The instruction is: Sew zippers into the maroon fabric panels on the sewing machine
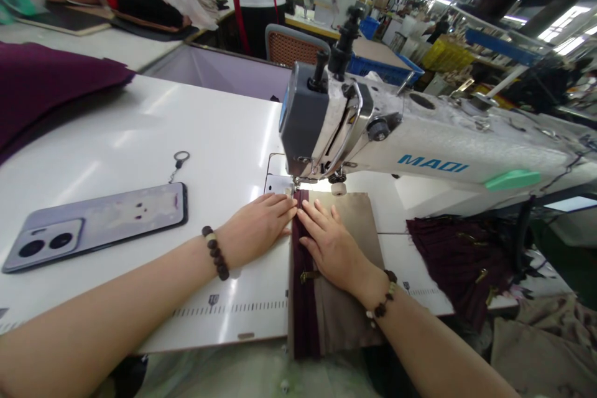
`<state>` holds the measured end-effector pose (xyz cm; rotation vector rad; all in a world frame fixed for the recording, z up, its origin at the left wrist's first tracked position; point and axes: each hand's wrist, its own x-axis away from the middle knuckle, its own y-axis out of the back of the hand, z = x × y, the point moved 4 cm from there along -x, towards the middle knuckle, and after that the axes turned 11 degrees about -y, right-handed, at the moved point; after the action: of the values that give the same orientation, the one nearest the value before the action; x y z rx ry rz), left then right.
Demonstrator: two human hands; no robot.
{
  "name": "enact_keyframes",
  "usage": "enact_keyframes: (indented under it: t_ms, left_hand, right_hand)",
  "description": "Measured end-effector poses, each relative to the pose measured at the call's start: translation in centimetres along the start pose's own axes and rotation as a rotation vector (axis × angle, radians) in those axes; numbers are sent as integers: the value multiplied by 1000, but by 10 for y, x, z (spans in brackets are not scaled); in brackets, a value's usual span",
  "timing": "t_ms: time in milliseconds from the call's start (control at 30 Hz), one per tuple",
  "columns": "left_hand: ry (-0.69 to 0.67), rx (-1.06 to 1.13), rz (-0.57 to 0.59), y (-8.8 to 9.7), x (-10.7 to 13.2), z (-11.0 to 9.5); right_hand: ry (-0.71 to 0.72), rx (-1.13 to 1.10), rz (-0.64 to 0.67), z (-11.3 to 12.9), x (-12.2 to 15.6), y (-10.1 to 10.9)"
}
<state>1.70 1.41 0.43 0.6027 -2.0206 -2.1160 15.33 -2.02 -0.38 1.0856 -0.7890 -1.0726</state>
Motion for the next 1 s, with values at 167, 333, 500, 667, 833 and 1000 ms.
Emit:
enact_keyframes:
  t_ms: [167, 333, 500, 667, 833, 1000]
  left_hand:
    - [20, 7, 24, 1, -3, 3]
    - [24, 3, 26, 2, -4, 5]
    - [29, -1, 41, -1, -5, 6]
    - [53, -37, 67, 2, -2, -6]
    - [-4, 58, 4, 15, 23, -50]
    - [-57, 173, -115, 18, 48, -93]
  right_hand:
    - [2, 11, 18, -2, -5, 0]
    - [0, 12, 26, -2, -9, 2]
    - [10, -4, 20, -3, -10, 2]
    - [17, -17, 9, -5, -9, 1]
    - [27, -38, -26, -6, -8, 3]
    - [26, -32, -41, -7, -7, 3]
